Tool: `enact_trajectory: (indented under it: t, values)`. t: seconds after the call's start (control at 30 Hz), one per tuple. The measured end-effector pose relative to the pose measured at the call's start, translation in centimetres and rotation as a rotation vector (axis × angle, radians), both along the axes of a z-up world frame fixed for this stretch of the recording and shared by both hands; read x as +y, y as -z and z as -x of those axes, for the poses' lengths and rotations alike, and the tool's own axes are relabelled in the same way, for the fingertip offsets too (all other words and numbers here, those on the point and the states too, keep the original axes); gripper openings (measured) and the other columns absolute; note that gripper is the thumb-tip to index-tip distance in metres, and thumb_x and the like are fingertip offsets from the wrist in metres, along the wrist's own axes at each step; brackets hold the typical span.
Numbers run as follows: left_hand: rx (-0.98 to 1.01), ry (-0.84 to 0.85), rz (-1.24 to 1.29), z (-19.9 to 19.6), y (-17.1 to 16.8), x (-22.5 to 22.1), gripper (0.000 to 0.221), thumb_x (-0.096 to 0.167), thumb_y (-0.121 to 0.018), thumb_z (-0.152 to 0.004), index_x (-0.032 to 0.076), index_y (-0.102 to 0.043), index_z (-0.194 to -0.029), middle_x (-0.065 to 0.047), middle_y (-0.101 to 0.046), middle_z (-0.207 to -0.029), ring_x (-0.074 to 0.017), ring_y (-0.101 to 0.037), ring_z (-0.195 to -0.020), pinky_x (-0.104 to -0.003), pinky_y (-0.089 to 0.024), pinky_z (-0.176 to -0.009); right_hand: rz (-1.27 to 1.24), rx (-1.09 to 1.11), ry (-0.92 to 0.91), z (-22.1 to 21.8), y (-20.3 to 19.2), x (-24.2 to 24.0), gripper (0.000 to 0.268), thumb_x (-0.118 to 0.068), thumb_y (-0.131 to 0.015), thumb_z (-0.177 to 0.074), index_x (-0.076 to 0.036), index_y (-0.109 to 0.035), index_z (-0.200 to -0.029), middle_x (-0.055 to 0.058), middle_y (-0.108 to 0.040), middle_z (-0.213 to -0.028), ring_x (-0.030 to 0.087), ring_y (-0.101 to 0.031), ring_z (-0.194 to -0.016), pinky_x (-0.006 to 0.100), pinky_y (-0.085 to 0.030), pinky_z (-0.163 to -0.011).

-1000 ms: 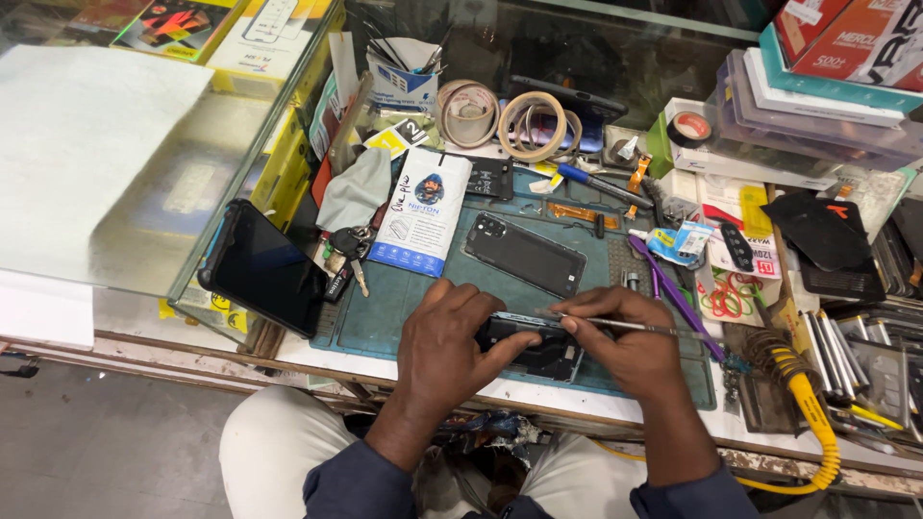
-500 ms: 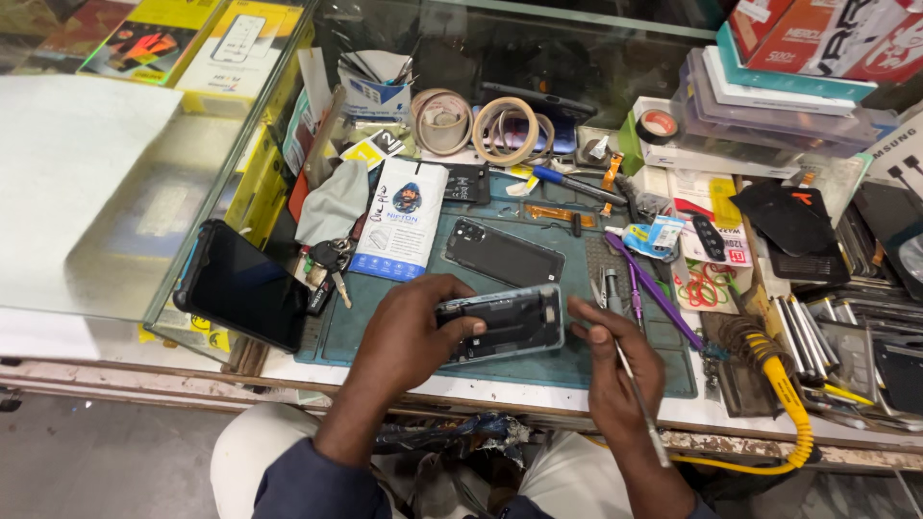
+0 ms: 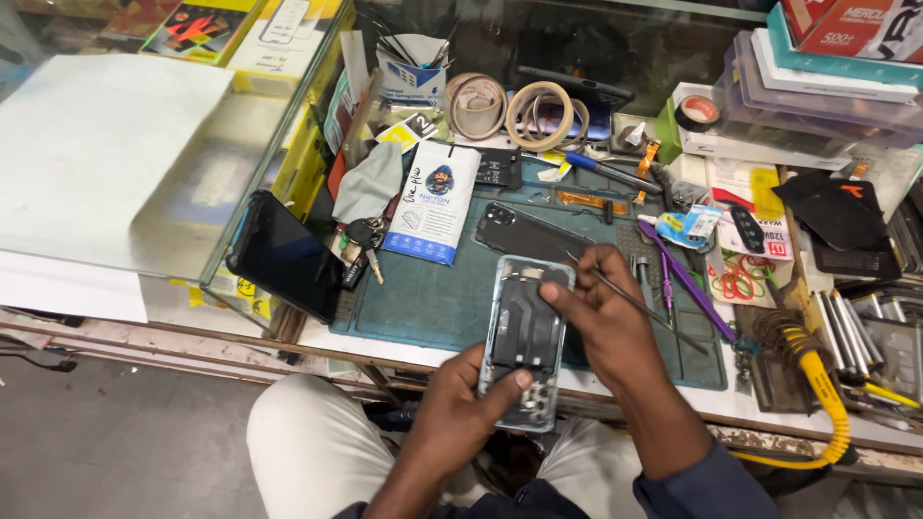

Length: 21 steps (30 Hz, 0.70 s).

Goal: The person uses a metal spudger to pry and separate the internal components of a disassembled smartphone. They carefully lift the motherboard and battery area, manipulating the device's internal frame and ribbon cables while seated at a cluttered workbench.

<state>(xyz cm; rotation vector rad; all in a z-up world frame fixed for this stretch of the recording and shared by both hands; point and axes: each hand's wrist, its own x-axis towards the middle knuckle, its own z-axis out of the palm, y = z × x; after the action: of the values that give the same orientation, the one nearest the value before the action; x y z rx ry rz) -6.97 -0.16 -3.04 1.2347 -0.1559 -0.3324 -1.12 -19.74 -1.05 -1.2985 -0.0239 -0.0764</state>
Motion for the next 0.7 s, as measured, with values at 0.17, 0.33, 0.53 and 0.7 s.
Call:
enact_trajectory:
  t: [0.17, 0.33, 0.53, 0.7]
  values:
    - [0.395, 0.032, 0.073, 1.4, 0.7, -2.4, 0.025, 0.020, -0.066, -0.097, 0.002, -0.069, -0.113, -0.009, -0.079, -0.092, -0.0153, -0.076, -0.070, -0.026, -0.059, -0.057, 0.399, -0.133, -0.071, -1.5, -1.7, 2.0, 0.042, -0.010, -0.079, -0.086, -0.009, -0.042, -0.106, 0.017, -0.072, -0.132, 0.022, -0.072, -0.103, 0.034, -0.061, -0.081]
    - [0.338, -0.093, 0.198, 1.6, 2.4, -4.2, 0.023, 0.013, -0.066, -0.098, -0.002, -0.063, -0.116, -0.009, -0.076, -0.096, -0.0141, -0.075, -0.077, -0.026, -0.060, -0.061, 0.945, -0.187, -0.130, 2.1, -4.9, 1.9, 0.041, -0.028, -0.083, -0.082, -0.007, -0.051, -0.097, 0.017, -0.070, -0.134, 0.031, -0.074, -0.115, 0.040, -0.061, -0.081]
    - [0.224, 0.056, 0.193, 1.9, 2.7, -5.3, 0.038, 0.003, -0.067, -0.095, -0.002, -0.052, -0.130, -0.015, -0.065, -0.122, -0.0130, -0.072, -0.099, -0.025, -0.062, -0.072, 1.065, -0.165, -0.306, 2.2, -5.5, 0.8, 0.040, -0.029, -0.086, -0.077, -0.009, -0.055, -0.094, 0.010, -0.072, -0.134, 0.036, -0.071, -0.116, 0.043, -0.056, -0.087]
    - [0.271, 0.188, 0.169, 2.0, 2.5, -4.2, 0.049, 0.008, -0.068, -0.093, 0.001, -0.049, -0.138, -0.011, -0.066, -0.127, -0.0164, -0.074, -0.099, -0.028, -0.062, -0.071, 0.970, -0.327, -0.446, 1.6, -5.0, -1.0, 0.042, -0.027, -0.087, -0.076, -0.008, -0.053, -0.092, 0.011, -0.069, -0.140, 0.035, -0.069, -0.123, 0.042, -0.056, -0.090]
